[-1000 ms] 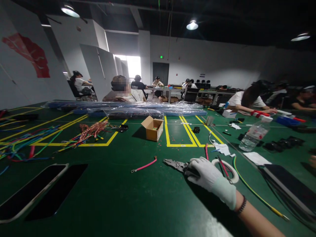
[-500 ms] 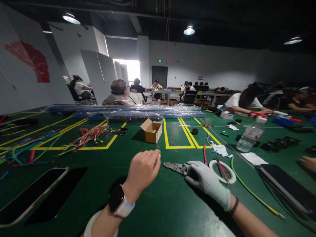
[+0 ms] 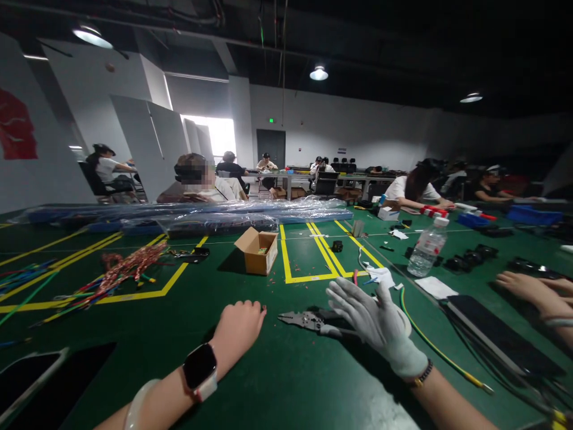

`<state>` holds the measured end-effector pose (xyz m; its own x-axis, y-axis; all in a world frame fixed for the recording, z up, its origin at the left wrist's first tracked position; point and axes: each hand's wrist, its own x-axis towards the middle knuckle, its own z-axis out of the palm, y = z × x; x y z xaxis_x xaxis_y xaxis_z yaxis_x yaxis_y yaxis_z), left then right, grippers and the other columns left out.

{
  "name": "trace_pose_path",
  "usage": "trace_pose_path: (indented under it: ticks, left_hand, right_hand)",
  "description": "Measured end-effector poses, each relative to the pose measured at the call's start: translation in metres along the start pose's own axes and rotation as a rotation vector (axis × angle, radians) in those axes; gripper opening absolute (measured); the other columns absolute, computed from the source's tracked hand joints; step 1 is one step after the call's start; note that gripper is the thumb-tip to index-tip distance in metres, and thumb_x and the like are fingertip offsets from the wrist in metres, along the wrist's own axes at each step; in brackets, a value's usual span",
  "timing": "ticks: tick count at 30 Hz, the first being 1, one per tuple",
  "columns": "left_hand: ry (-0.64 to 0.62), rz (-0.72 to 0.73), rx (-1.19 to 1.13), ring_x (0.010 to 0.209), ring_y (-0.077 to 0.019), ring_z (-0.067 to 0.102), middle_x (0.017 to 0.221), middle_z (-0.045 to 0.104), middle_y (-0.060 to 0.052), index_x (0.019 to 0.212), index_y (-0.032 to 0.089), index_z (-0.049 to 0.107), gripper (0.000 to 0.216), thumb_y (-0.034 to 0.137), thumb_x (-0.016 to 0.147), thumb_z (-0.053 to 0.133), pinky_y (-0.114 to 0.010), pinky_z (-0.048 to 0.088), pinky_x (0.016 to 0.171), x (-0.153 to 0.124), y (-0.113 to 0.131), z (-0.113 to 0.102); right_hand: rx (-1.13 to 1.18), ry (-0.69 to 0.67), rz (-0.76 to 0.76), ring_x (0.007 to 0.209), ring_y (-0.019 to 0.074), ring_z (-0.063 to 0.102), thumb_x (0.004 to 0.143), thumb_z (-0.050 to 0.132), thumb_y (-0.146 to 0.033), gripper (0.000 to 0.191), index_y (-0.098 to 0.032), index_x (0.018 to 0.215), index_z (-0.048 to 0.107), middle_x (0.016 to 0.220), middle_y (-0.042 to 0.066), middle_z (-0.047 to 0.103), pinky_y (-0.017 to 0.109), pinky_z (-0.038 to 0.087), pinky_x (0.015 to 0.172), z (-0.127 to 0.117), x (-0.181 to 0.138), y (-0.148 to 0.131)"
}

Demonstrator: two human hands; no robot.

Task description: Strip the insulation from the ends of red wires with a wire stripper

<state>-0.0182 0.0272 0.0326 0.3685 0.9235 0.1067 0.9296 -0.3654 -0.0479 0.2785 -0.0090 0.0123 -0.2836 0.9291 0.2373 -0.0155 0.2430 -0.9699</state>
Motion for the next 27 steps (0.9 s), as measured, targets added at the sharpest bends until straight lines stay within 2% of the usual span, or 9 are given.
trace_pose_path:
  ticks: [4,8,10,12,14,15,20,23,27]
  left_hand:
    - [-0.010,0.002,-0.095,0.078,-0.0285,0.065,0.087,0.067,-0.018,0.096,0.010,0.067,0.033,0.028,0.094,0.039,-0.038,0.048,0.069,-0.014,-0.006,0.013]
    - [0.023,0.023,-0.060,0.084,-0.0266,0.063,0.093,0.067,-0.017,0.104,0.011,0.064,0.029,0.022,0.093,0.040,-0.036,0.047,0.073,-0.018,-0.009,0.017]
    - [0.003,0.054,-0.002,0.086,-0.0280,0.063,0.096,0.066,-0.017,0.107,0.011,0.064,0.030,0.018,0.094,0.038,-0.037,0.047,0.073,-0.018,-0.010,0.016]
    - [-0.020,0.093,0.022,0.088,-0.0292,0.062,0.099,0.066,-0.018,0.108,0.011,0.064,0.031,0.014,0.094,0.037,-0.039,0.047,0.074,-0.018,-0.012,0.014]
    - [-0.034,0.123,0.008,0.091,-0.0288,0.063,0.103,0.066,-0.017,0.109,0.012,0.064,0.031,0.010,0.093,0.038,-0.040,0.047,0.076,-0.018,-0.013,0.014]
    - [-0.035,0.128,-0.003,0.093,-0.0281,0.062,0.105,0.066,-0.017,0.110,0.013,0.063,0.031,0.008,0.092,0.038,-0.039,0.047,0.078,-0.019,-0.015,0.015]
    - [0.019,0.116,-0.071,0.094,-0.0258,0.062,0.102,0.065,-0.015,0.107,0.013,0.061,0.026,0.009,0.093,0.039,-0.038,0.045,0.082,-0.019,-0.021,0.026]
    - [0.085,0.103,-0.129,0.089,-0.0249,0.062,0.097,0.064,-0.014,0.103,0.013,0.060,0.025,0.017,0.097,0.035,-0.037,0.045,0.080,-0.018,-0.022,0.032]
    - [0.134,0.135,-0.165,0.080,-0.0228,0.061,0.091,0.065,-0.014,0.099,0.013,0.059,0.030,0.021,0.099,0.030,-0.034,0.044,0.073,-0.017,-0.023,0.033]
  right_hand:
    - [0.136,-0.033,0.027,0.136,0.0225,0.035,0.077,-0.020,-0.071,0.096,-0.022,0.146,0.026,0.151,0.010,0.032,0.047,0.034,0.110,-0.004,0.006,0.002]
    - [-0.089,-0.001,0.036,0.134,0.0212,0.040,0.081,-0.016,-0.070,0.090,-0.026,0.145,0.028,0.148,0.007,0.037,0.047,0.037,0.108,-0.005,0.002,-0.003]
    - [-0.230,0.031,0.045,0.133,0.0213,0.041,0.086,-0.004,-0.071,0.082,-0.027,0.139,0.040,0.143,0.006,0.044,0.046,0.035,0.110,-0.004,-0.003,-0.008]
    - [-0.293,0.050,0.058,0.132,0.0233,0.041,0.089,0.022,-0.069,0.065,-0.028,0.130,0.052,0.138,0.005,0.050,0.046,0.031,0.113,-0.003,-0.006,-0.012]
    - [-0.388,0.043,0.062,0.132,0.0251,0.042,0.088,0.046,-0.060,0.051,-0.027,0.124,0.058,0.135,0.005,0.053,0.047,0.029,0.113,-0.001,-0.008,-0.013]
    - [-0.475,0.032,0.051,0.131,0.0253,0.042,0.088,0.051,-0.055,0.045,-0.026,0.122,0.060,0.133,0.005,0.055,0.047,0.029,0.114,-0.001,-0.008,-0.011]
    - [-0.931,-0.077,-0.146,0.131,0.0220,0.043,0.095,0.045,-0.037,0.031,-0.027,0.117,0.064,0.128,0.005,0.059,0.049,0.026,0.115,-0.005,0.000,0.001]
    - [-1.064,-0.119,-0.249,0.131,0.0209,0.043,0.096,0.042,-0.031,0.031,-0.026,0.122,0.060,0.130,0.005,0.057,0.049,0.028,0.115,-0.007,0.002,0.005]
    - [-1.194,-0.181,-0.274,0.129,0.0234,0.044,0.094,0.048,-0.033,0.035,-0.028,0.127,0.055,0.133,0.007,0.055,0.051,0.027,0.114,-0.007,0.000,0.003]
